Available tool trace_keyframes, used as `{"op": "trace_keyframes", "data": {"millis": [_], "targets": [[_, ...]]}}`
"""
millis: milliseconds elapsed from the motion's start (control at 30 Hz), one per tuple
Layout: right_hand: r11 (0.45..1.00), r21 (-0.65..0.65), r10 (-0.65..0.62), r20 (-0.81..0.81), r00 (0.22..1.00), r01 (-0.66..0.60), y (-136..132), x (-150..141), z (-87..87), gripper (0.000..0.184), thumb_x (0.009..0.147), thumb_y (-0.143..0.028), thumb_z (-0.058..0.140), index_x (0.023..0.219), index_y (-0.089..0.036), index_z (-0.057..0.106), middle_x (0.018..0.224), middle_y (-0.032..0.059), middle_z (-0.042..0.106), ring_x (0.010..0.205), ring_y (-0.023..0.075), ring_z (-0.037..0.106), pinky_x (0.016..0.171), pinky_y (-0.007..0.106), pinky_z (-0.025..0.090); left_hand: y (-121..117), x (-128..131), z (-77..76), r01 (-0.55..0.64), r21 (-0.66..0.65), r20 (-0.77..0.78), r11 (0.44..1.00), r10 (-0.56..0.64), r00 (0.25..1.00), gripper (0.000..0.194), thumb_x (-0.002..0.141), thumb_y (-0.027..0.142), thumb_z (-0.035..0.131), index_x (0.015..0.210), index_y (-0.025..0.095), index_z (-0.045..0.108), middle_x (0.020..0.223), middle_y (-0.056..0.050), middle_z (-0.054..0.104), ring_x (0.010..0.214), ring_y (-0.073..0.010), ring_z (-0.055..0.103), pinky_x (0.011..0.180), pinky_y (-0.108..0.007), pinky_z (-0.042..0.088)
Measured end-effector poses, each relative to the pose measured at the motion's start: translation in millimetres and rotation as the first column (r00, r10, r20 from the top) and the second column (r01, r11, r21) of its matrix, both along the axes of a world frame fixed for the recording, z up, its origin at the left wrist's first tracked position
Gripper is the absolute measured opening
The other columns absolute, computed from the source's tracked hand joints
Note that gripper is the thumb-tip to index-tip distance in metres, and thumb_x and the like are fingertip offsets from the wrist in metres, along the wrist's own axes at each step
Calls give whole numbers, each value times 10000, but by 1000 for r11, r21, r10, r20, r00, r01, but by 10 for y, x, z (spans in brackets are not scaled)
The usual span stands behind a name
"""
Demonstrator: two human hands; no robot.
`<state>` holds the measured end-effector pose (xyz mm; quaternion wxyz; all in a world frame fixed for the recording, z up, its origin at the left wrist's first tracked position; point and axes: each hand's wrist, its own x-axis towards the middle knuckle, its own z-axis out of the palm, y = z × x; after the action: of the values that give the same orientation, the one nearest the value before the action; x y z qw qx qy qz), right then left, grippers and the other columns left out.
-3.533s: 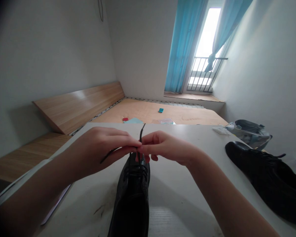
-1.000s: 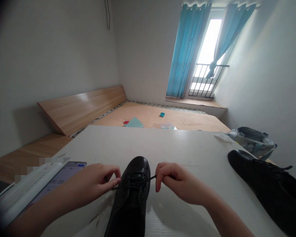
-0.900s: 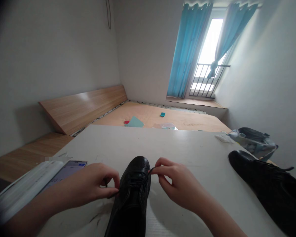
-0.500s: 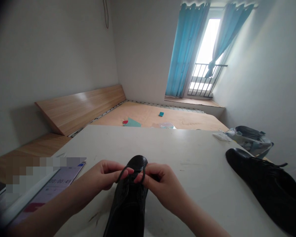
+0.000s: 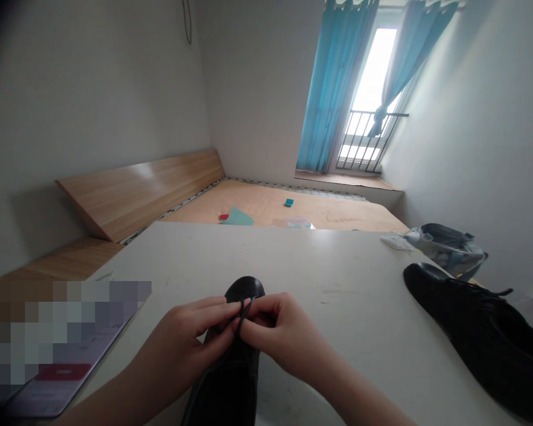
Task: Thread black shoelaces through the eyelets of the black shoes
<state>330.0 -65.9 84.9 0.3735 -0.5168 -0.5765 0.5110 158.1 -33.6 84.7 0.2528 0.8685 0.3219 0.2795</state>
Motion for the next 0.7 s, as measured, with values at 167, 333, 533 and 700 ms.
{"op": "trace_keyframes", "data": {"millis": [167,333,533,700], "targets": [[996,-80,-33,-88,996,26,26,25,2,266,665,-379,738,614,-139,634,612,-30,465,614,98,357,569,226,293,0,7,-53,37,14,72,999,-38,997,240,892,205,459,943,218,694,766,-10,606,654,-125,548,591,-228,398],[986,-162,-37,-87,996,23,44,66,52,288,605,-389,781,630,-134,649,591,-32,474,613,98,368,552,221,277,58,10,-47,98,-72,197,993,-82,977,174,854,185,528,888,230,693,842,-10,599,737,-121,564,647,-221,420],[992,-126,-30,-68,997,21,17,63,17,261,610,-340,777,692,-130,647,587,-36,480,581,91,380,521,222,265,51,-7,-11,27,-123,141,992,-10,990,68,792,154,579,744,202,589,798,19,614,733,-123,555,657,-222,398],[998,34,-52,93,994,49,2,62,7,183,732,-301,622,682,-127,599,594,-25,474,569,94,372,513,232,274,67,-42,33,-45,-176,52,983,55,997,61,822,249,572,796,209,610,783,16,628,689,-132,528,631,-234,379]]}}
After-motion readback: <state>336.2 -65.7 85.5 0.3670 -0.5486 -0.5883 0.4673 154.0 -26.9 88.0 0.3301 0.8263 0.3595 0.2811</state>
